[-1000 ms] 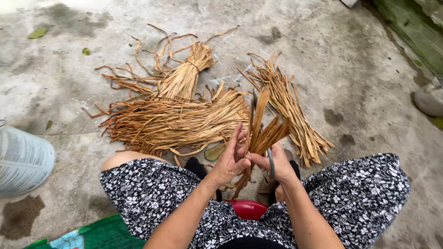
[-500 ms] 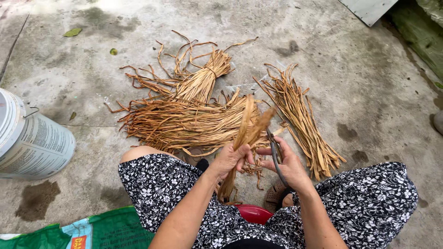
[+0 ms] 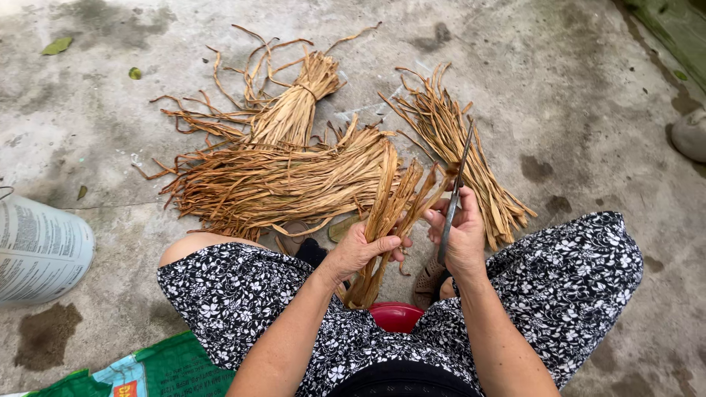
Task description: The person sits on a low red stool on a concrete surface and trims dried leaf strips with scissors. They pick up handfuls of dried leaves from a pile, cut off sections with the scissors, and place the trimmed pieces onto a separate pile beside them.
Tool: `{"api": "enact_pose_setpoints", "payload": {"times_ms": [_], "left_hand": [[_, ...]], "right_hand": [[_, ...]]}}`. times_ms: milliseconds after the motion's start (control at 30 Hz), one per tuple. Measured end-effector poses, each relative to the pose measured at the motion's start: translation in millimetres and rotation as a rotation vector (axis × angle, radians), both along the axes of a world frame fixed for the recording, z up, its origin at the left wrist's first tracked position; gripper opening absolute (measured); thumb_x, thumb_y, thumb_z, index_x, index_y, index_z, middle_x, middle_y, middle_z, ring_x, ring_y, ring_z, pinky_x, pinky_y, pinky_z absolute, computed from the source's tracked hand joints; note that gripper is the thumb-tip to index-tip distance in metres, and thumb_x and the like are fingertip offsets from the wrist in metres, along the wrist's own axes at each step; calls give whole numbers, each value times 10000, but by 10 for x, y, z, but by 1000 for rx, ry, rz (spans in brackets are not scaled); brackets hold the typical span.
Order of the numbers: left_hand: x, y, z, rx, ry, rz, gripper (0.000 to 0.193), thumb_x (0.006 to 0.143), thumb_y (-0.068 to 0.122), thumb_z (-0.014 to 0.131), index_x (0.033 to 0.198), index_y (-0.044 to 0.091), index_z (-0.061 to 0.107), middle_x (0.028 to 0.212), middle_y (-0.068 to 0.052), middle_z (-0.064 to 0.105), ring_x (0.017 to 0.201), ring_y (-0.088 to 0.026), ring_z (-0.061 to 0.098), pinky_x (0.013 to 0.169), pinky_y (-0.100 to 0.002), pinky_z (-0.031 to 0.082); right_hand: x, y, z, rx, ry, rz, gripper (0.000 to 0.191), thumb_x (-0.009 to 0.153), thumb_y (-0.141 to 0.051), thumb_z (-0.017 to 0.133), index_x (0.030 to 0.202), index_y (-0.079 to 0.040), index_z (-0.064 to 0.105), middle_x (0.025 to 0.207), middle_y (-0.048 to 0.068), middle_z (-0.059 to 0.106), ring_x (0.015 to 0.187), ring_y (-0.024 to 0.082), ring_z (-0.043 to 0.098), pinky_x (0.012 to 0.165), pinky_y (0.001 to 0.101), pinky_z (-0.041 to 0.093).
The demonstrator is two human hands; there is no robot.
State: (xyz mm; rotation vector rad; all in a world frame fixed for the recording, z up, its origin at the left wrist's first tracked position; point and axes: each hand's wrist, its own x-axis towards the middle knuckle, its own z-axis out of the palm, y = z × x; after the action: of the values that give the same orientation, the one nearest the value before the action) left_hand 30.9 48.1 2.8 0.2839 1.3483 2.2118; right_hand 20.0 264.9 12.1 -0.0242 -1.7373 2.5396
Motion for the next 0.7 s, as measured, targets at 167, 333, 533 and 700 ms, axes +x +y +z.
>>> {"api": "enact_pose_setpoints", "payload": {"times_ms": [167,333,533,700], "left_hand": [[7,63,-49,49,-45,13,421,941,192,713,1325,65,599,1043,-119,746,784,-125,729,724,-271,631],[-62,22,-181,115,-36,266,265,984,175,728,1163,-12,668,909,-97,741,652,-95,658,593,-245,571],[-144,-236,-180,-5,-3,548,187,955,151,741,1048,-11,720,767,-28,694,531,-45,511,468,-185,400],[-115,-282,-95,-36,39,565,181,923,121,765,1069,19,732,735,13,643,534,-36,473,474,-186,361]], "right_hand": [[70,-81,18,50,46,0,555,877,22,764,1351,-111,507,963,27,669,634,42,570,485,179,419],[118,-47,172,237,15,-23,515,914,-28,714,1401,-104,563,967,36,756,656,43,613,535,172,480],[193,128,207,467,17,68,660,861,-170,801,1477,-117,570,973,35,652,750,63,562,639,206,461],[291,107,138,589,-25,275,759,794,-255,843,1485,-113,561,1075,32,655,894,84,580,817,244,508]]}}
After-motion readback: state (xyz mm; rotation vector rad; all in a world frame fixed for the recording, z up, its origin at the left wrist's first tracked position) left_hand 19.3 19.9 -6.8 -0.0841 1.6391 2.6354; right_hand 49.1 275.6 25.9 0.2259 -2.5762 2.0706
